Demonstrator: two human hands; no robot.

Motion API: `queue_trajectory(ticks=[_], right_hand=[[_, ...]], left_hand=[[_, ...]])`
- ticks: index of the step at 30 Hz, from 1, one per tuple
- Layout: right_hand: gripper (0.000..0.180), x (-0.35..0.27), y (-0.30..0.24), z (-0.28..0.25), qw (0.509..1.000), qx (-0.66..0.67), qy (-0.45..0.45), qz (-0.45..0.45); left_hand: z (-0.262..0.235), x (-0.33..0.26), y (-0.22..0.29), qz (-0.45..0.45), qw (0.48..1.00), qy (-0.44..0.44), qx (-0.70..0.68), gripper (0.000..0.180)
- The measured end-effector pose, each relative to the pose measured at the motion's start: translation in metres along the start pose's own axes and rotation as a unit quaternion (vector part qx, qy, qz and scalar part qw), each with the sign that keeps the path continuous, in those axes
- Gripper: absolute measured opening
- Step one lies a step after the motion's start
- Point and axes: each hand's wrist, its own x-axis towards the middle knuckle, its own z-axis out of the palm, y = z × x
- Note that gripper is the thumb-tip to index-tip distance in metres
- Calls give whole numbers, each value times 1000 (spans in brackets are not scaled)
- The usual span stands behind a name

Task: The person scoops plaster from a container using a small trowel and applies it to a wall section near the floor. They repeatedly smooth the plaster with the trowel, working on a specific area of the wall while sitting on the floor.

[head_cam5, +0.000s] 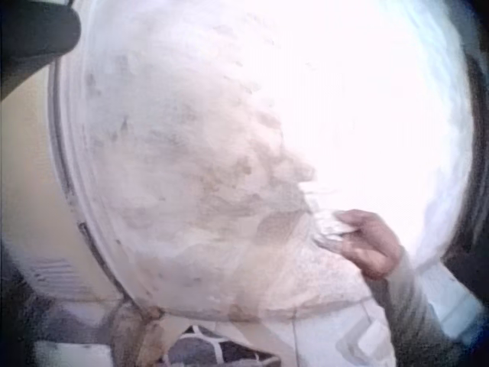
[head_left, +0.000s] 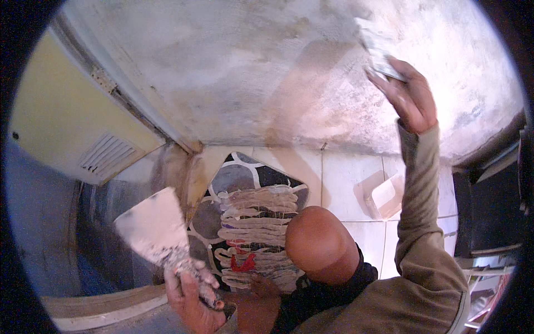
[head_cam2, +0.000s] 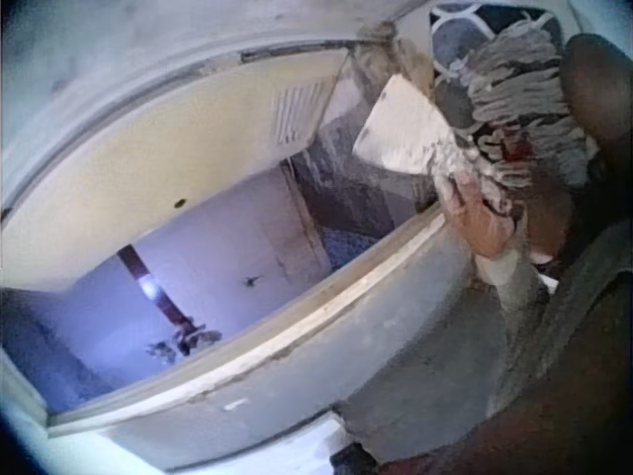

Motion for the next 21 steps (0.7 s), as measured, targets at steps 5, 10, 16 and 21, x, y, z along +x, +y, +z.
queue_trajectory(ticks=[5,10,16,21], right_hand=[[38,-47,60,24,919,-374,7,-120],[25,-46,139,19,764,-548,-208,-269],[25,-29,155,7,607,-611,-385,-331],[29,-38,182,-142,725,-668,-132,-107]], left_hand=[[31,31,-15,-38,987,-143,59,26],[25,33,-31,-111,962,-242,-62,21],[32,22,-13,-59,970,-227,60,16],[35,15,-20,10,983,-172,69,20]])
